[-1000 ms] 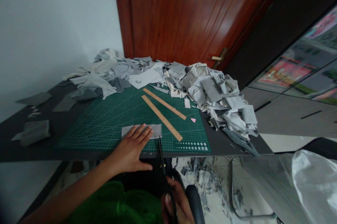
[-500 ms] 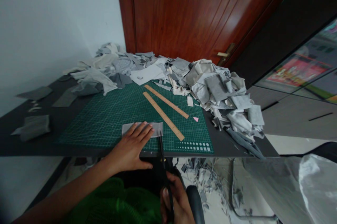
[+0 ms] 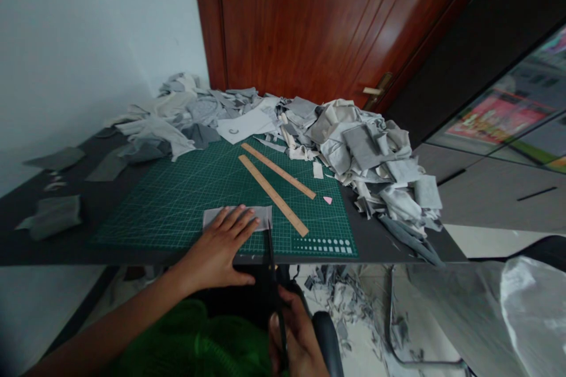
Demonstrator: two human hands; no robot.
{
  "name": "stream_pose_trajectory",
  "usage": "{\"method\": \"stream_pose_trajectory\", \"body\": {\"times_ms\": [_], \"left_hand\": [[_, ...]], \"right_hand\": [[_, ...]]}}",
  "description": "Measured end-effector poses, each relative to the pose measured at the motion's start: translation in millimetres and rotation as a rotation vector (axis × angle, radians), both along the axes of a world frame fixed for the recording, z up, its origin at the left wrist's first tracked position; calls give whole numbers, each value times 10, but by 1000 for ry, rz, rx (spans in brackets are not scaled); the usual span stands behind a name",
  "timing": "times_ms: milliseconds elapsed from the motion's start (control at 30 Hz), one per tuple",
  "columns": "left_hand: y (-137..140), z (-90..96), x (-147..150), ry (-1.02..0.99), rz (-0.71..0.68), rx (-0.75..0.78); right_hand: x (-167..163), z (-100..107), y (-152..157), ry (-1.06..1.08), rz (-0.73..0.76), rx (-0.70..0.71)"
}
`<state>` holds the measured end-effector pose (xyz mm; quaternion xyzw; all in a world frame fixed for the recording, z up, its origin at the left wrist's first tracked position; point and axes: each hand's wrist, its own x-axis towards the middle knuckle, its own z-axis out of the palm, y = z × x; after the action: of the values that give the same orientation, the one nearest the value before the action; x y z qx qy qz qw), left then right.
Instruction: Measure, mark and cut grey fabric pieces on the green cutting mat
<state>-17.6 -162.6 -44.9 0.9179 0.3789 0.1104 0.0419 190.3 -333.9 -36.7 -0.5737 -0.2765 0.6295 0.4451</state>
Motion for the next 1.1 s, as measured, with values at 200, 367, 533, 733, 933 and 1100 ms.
{"method": "stream_pose_trajectory", "body": {"times_ms": [200, 367, 533, 733, 933, 1100], "left_hand": [[5, -1, 8, -9, 1, 16], [4, -42, 1, -31, -5, 24], [4, -42, -4, -41, -4, 30], [1, -23, -1, -27, -5, 28], [2, -24, 0, -37, -4, 23], [-7, -11, 2, -38, 3, 12]], "right_hand": [[-1, 50, 3, -10, 3, -37], [-44, 37, -22, -56, -20, -36], [-77, 49, -38, -74, -57, -60], [-79, 47, -52, -132, -93, -109], [-83, -36, -83, -121, -137, -110], [-75, -86, -89, -82, -110, -99]]}}
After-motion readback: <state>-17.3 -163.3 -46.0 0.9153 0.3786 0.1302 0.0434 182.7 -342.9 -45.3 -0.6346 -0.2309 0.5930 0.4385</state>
